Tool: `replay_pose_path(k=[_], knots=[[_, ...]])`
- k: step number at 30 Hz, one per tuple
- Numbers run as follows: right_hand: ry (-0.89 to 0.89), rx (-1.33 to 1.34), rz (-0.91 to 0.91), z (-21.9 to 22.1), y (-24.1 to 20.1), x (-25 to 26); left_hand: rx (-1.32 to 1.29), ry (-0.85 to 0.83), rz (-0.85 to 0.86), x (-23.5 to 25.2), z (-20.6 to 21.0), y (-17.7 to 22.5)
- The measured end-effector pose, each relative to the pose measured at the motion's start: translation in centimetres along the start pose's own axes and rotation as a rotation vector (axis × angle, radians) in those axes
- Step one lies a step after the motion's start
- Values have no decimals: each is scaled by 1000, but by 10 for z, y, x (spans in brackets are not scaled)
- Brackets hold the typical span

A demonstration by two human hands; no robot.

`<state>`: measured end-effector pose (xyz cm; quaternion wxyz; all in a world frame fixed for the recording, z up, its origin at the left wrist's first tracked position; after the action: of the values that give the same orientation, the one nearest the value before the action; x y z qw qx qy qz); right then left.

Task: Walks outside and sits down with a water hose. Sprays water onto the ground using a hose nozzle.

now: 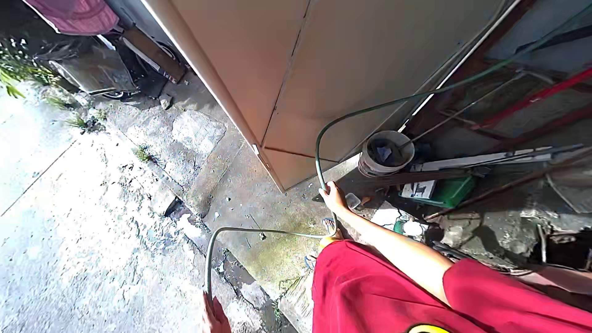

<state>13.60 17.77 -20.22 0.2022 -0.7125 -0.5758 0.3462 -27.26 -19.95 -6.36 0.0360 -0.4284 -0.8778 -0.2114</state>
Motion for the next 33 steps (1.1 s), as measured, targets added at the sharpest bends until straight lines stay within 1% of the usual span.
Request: replay_pose_path(k=[2, 4, 7, 10, 13, 16, 19, 20, 23, 28, 33], knots=[[-96, -54, 86, 39, 22, 3, 55, -70, 37, 20, 13, -14], [-200, -106, 126, 70, 40, 1, 84, -123, 57, 40, 27, -31], [-341, -194, 181, 108, 68, 1, 64, -218, 14, 68, 54, -59], [-444, -326, 343, 131, 84, -4, 22, -298, -13, 98, 89, -88], [-535, -521, 445, 144, 80, -10, -8, -399, -26, 130, 127, -111], [-669, -599, 395, 181, 80, 3, -43, -438, 28, 176, 166, -123], [-832, -470, 278, 242, 87, 26, -38, -492, 93, 233, 211, -131], [-870, -436, 239, 259, 80, 36, -32, -518, 121, 257, 226, -130], [-940, -479, 141, 290, 48, 51, -32, -613, 191, 309, 270, -126], [-899, -449, 55, 335, -45, 104, -41, -713, 302, 408, 338, -100], [-798, -289, 20, 389, -154, 165, -26, -831, 447, 515, 409, -69]])
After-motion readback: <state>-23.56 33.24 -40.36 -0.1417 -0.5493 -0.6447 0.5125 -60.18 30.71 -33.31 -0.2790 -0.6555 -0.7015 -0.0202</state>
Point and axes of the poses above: each hand's wrist, its own x-axis towards the middle knuckle, its own z-axis out of the palm, y = z × x, the point moved 5 cm from there along x, towards the middle knuckle, and after that the axes turned 5 degrees about -x, right-handed, at the moved point
